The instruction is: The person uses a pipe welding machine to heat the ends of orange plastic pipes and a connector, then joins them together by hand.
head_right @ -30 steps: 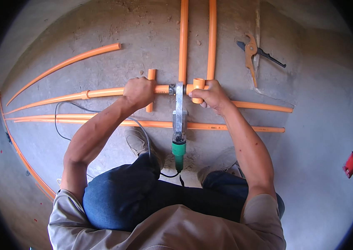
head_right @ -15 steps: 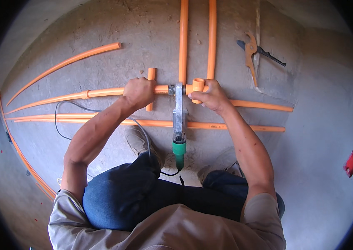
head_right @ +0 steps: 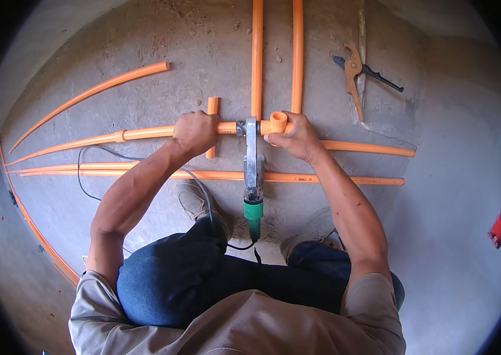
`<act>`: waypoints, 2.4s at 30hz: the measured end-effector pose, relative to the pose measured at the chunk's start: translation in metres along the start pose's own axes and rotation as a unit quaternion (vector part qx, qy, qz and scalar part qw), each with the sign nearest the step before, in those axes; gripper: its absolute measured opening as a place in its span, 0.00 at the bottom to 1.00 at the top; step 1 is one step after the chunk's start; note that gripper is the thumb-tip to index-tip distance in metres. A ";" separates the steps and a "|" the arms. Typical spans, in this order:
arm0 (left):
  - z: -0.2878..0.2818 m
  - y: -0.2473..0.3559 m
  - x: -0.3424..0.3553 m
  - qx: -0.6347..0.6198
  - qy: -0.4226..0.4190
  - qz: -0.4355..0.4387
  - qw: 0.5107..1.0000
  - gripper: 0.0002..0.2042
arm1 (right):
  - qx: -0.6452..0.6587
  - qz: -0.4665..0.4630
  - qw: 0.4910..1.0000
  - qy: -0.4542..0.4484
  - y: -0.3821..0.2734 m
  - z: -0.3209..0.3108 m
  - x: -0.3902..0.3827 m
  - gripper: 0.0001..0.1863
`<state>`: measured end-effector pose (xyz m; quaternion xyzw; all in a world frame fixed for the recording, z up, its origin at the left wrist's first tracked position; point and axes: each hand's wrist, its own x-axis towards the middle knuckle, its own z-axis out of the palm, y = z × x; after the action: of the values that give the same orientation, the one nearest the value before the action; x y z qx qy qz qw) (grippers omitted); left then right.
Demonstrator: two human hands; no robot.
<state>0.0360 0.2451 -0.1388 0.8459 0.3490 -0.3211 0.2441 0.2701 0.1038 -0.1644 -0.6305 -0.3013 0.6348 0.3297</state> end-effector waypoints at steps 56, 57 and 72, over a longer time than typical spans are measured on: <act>-0.013 0.009 -0.003 0.011 0.013 -0.005 1.000 0.12 | 0.095 0.028 0.995 -0.026 0.005 -0.003 -0.010 0.24; -0.013 0.009 -0.002 0.011 0.012 -0.005 1.000 0.12 | 0.096 0.028 0.995 -0.026 0.005 -0.004 -0.010 0.24; -0.011 0.006 -0.002 0.006 0.008 -0.004 1.000 0.11 | 0.088 0.045 0.995 -0.020 -0.006 0.001 -0.009 0.16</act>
<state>0.0438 0.2475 -0.1284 0.8484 0.3520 -0.3177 0.2352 0.2697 0.1002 -0.1538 -0.5994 -0.2220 0.6853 0.3489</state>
